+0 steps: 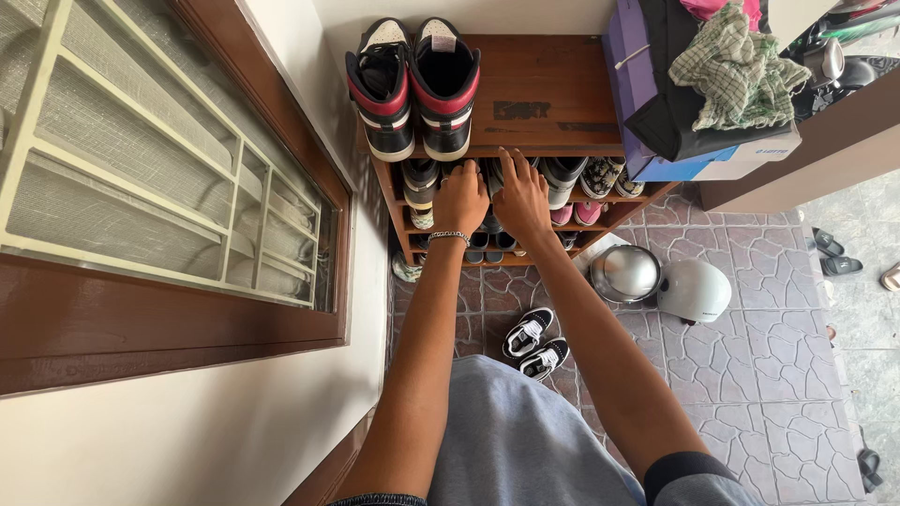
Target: The person sits on the floor and systematically removes various pairs of shoes from a wooden shoe rack. They place each pair on the floor in front of them, creating a growing pile of footwear. The task involves handling sneakers, boots, and sandals one by one.
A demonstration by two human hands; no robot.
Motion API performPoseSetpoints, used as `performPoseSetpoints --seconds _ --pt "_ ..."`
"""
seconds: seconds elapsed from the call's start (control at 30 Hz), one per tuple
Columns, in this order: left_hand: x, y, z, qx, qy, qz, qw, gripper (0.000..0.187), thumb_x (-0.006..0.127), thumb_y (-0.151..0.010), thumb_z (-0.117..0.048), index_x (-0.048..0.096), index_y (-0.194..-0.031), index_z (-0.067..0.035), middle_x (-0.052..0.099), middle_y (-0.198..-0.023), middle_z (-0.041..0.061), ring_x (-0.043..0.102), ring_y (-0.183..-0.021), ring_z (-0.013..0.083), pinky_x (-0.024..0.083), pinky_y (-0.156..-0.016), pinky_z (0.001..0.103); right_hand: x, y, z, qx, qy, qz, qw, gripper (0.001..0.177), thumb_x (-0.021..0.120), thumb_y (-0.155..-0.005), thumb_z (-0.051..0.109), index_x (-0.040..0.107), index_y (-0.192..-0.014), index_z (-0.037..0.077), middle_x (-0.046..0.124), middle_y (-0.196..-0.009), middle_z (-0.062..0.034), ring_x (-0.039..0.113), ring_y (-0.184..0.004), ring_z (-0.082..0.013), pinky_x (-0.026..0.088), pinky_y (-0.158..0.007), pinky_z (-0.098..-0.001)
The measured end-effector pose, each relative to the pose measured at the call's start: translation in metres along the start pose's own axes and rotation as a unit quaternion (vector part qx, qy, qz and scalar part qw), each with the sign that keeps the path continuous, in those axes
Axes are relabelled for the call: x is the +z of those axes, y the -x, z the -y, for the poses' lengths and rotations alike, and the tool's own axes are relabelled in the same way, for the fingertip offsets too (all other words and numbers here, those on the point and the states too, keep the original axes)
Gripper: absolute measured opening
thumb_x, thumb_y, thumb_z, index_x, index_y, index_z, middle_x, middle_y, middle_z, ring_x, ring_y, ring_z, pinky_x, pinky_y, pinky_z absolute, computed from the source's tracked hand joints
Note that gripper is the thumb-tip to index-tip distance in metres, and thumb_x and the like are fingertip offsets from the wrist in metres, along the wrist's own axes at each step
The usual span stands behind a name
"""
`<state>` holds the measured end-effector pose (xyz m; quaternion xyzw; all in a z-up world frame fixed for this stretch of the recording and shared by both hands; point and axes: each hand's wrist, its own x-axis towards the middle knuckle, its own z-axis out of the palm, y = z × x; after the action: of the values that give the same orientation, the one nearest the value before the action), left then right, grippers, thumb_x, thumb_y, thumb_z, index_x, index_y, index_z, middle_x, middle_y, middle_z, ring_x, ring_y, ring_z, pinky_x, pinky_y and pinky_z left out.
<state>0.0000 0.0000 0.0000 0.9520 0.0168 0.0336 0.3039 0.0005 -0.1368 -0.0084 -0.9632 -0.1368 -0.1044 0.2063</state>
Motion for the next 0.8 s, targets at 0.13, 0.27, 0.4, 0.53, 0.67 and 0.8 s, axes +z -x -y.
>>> performPoseSetpoints --seconds 0.13,0.27,0.4,0.53,0.67,0.8 --pt "0.0011 0.0004 0.0017 0.006 0.007 -0.017 1.0 0.021 0.057 -0.099 -0.02 0.063 -0.112 -0.005 0.07 -0.113 0.015 0.07 -0.098 0.0359 0.059 -0.077 0.045 -0.0021 0.0001 0.0022 -0.002 -0.003 -0.001 1.0 0.075 0.065 -0.082 0.005 0.038 -0.152 0.005 0.044 -0.151 -0.0197 0.051 -0.13 -0.041 0.038 -0.11 -0.0548" --pt "0.0004 0.0006 0.0014 0.006 0.008 -0.024 1.0 0.021 0.057 -0.098 -0.019 0.064 -0.111 -0.005 0.07 -0.112 0.014 0.07 -0.099 0.0364 0.059 -0.077 0.045 -0.0022 -0.0004 0.0028 -0.003 -0.002 0.001 1.0 0.075 0.065 -0.083 0.005 0.038 -0.152 0.006 0.044 -0.151 -0.0202 0.051 -0.13 -0.0411 0.039 -0.109 -0.0546" --pt "-0.002 0.0006 -0.0004 0.003 0.008 -0.023 1.0 0.02 0.057 -0.099 -0.019 0.064 -0.111 -0.005 0.07 -0.112 0.015 0.07 -0.1 0.0364 0.059 -0.078 0.046 -0.0017 -0.0007 0.0024 0.0 0.0 0.005 1.0 0.074 0.065 -0.083 0.005 0.038 -0.152 0.006 0.044 -0.15 -0.021 0.05 -0.131 -0.0417 0.038 -0.109 -0.0553" --pt "-0.0038 0.002 -0.0013 0.004 0.011 -0.025 1.0 0.02 0.057 -0.099 -0.019 0.064 -0.11 -0.005 0.07 -0.112 0.015 0.07 -0.099 0.0364 0.059 -0.078 0.046 -0.0018 -0.0015 0.0034 0.001 -0.002 0.009 1.0 0.074 0.064 -0.084 0.005 0.038 -0.152 0.006 0.043 -0.151 -0.021 0.051 -0.131 -0.0409 0.038 -0.11 -0.0554" --pt "-0.0034 0.0013 -0.002 0.001 0.007 -0.023 1.0 0.019 0.057 -0.099 -0.02 0.064 -0.109 -0.005 0.07 -0.111 0.015 0.071 -0.099 0.0359 0.059 -0.079 0.046 -0.0023 -0.0033 0.0046 0.004 -0.007 0.012 1.0 0.072 0.063 -0.085 0.005 0.038 -0.153 0.006 0.043 -0.152 -0.0207 0.05 -0.133 -0.0404 0.037 -0.111 -0.0553" --pt "-0.002 0.0025 0.0001 0.005 0.022 -0.045 0.999 0.019 0.059 -0.096 -0.018 0.065 -0.108 -0.005 0.07 -0.11 0.014 0.07 -0.098 0.0362 0.059 -0.077 0.046 0.0008 -0.0034 0.0048 0.007 -0.011 0.018 1.0 0.073 0.063 -0.084 0.004 0.037 -0.152 0.006 0.043 -0.152 -0.0224 0.049 -0.133 -0.0418 0.036 -0.109 -0.0566"
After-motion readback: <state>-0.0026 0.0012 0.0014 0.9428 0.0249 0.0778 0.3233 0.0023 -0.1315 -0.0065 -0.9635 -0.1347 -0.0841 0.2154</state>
